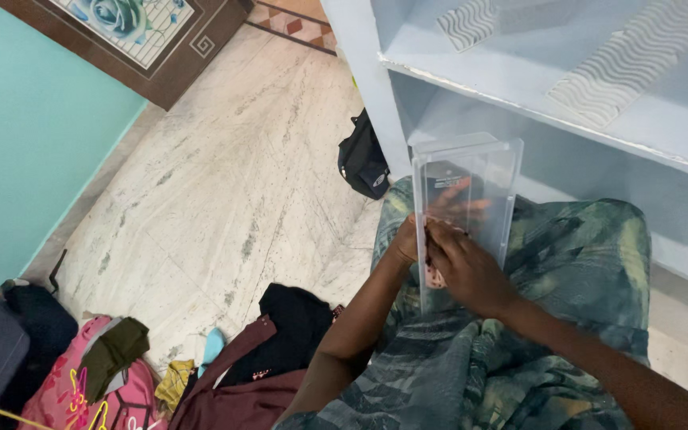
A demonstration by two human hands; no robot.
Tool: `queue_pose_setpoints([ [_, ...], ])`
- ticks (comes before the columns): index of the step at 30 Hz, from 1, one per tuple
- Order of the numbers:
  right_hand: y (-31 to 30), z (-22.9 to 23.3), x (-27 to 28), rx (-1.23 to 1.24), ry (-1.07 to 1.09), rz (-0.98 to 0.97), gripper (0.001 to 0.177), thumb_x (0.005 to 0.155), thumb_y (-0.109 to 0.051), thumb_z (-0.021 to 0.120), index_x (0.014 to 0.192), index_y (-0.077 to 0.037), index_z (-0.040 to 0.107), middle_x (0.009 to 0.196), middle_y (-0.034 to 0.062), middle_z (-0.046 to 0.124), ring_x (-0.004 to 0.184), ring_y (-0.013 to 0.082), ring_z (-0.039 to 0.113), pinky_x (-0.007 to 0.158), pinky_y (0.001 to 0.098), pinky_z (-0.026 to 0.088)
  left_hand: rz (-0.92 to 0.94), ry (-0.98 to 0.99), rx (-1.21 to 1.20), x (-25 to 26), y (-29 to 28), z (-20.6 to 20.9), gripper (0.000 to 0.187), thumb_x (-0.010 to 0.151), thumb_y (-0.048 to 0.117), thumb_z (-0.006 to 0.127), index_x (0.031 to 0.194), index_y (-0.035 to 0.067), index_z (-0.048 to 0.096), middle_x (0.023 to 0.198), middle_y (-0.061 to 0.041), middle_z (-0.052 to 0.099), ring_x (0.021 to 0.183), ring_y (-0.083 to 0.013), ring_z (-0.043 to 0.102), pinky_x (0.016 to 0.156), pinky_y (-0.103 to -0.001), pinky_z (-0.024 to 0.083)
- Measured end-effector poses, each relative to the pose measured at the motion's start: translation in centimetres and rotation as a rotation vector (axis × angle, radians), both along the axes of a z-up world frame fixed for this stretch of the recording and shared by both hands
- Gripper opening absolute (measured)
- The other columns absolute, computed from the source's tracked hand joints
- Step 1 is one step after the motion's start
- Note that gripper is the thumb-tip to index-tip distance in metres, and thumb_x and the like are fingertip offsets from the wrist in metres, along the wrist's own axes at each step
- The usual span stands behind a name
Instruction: The person sits on the floor and wipes a white wavy plastic tray and a clear plastic container with a patterned cloth. They wipe the tray, place it in the container, and then wipe the container's lid and exterior before placing the tray back on the shelf.
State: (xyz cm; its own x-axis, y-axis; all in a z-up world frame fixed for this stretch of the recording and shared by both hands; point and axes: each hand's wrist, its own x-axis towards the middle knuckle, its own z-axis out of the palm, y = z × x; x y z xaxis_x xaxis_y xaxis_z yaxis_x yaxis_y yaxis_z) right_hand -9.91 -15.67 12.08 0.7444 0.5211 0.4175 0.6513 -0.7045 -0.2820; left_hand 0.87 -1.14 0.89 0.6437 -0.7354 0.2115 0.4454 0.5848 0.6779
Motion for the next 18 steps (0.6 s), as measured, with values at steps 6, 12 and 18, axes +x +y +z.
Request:
queue_pose_setpoints([
  [6, 0.0, -2.0, -1.2, -0.212, -0.026, 0.091, 0.054, 0.088, -0.02, 0.062, 0.134, 0.008, 0.056, 0.143, 0.0253, 0.049, 0.123, 0.0384, 0.056, 0.103, 0.05, 0.046, -0.045, 0.066, -0.268, 1.3, -1.2, -0.3, 0.121, 0.081, 0.087, 0.057, 0.172, 0.02, 0.016, 0.16, -0.034, 0.038, 0.145, -0.0447, 0.047, 0.119, -0.065, 0.039],
  [12, -1.1, -3.5, -3.0, -0.274, 0.138, 0.196, 0.03, 0.086, -0.017, 0.063, 0.109, 0.001, 0.071, 0.124, 0.0151, 0.062, 0.117, 0.0329, 0.06, 0.101, 0.0478, 0.045, 0.086, 0.027, -0.149, -0.2, -1.4, 0.7, 0.122, 0.082, 0.087, 0.058, 0.172, 0.015, 0.018, 0.162, -0.036, 0.036, 0.15, -0.0475, 0.042, 0.122, -0.07, 0.035],
  [18, -4.0, -3.1, -2.8, -0.305, 0.367, 0.087, 0.022, 0.082, -0.024, 0.069, 0.095, -0.007, 0.076, 0.098, 0.0099, 0.066, 0.1, 0.0289, 0.063, 0.093, 0.0459, 0.048, 0.086, 0.091, -0.198, -2.0, -4.8, 2.4, 0.125, 0.08, 0.091, 0.056, 0.172, 0.016, 0.017, 0.16, -0.036, 0.036, 0.144, -0.0482, 0.046, 0.119, -0.065, 0.041],
])
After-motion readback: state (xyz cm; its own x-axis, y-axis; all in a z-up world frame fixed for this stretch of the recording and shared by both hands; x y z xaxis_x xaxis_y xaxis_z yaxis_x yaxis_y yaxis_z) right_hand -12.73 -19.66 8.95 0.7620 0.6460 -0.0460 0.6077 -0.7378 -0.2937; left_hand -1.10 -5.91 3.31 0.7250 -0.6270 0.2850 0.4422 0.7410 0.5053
